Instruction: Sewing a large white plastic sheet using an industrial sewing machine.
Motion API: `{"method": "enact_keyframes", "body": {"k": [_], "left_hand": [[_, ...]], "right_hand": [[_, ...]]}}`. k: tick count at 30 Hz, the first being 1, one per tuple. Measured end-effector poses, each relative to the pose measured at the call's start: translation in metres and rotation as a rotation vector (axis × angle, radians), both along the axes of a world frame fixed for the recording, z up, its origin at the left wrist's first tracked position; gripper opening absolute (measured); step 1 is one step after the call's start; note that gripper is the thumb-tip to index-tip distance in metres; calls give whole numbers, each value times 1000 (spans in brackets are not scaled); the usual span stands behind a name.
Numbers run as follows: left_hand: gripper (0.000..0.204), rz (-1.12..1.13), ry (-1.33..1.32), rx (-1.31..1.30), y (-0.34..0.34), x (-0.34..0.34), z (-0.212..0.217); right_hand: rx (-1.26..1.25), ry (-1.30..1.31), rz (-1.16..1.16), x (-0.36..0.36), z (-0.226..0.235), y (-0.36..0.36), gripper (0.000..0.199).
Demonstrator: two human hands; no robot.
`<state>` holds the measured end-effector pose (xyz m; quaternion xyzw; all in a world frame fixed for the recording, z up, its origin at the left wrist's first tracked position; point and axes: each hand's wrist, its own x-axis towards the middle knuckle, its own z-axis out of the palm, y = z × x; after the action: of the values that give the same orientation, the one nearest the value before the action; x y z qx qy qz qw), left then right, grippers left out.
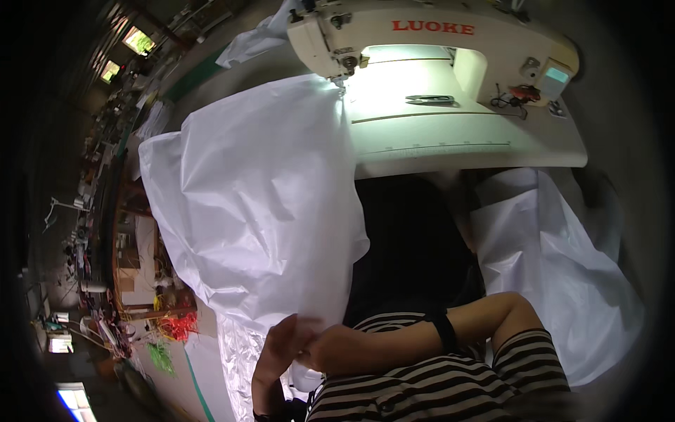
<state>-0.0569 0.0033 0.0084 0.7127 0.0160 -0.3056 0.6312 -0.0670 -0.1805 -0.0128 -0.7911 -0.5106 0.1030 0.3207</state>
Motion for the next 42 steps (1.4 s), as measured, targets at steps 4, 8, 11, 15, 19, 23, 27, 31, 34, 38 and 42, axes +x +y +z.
{"method": "enact_keyframes", "body": {"k": [4,8,11,15,19,23,27,31,34,38,42], "left_hand": [[18,-24,-270,253,2,7,7],[17,348,-439,361,2,10,12],[17,387,-573,452,-2,11,14],[17,304,-893,561,-2,21,25],[17,92,-1175,745,10,35,50],[14,-191,-1083,766,1,28,62],[13,-601,-1087,513,-36,16,53],[15,-551,-1189,481,-57,12,46],[16,-583,-1077,496,-59,8,45],[15,-375,-901,316,-57,4,40],[20,-439,-817,324,-58,-1,37]], "right_hand": [[275,227,63,2,-3,-22,25],[-102,43,-719,35,-51,-96,28],[-152,169,-971,58,-94,-110,43],[182,434,-1000,84,-103,-75,31],[484,377,-544,28,-53,-68,21],[511,657,-477,3,-8,-89,19],[664,556,-409,-7,21,-89,13],[595,466,-365,-16,33,-92,13],[495,314,-402,-20,34,-95,14],[600,327,-414,-17,31,-94,15],[544,270,-418,-18,27,-89,14]]}}
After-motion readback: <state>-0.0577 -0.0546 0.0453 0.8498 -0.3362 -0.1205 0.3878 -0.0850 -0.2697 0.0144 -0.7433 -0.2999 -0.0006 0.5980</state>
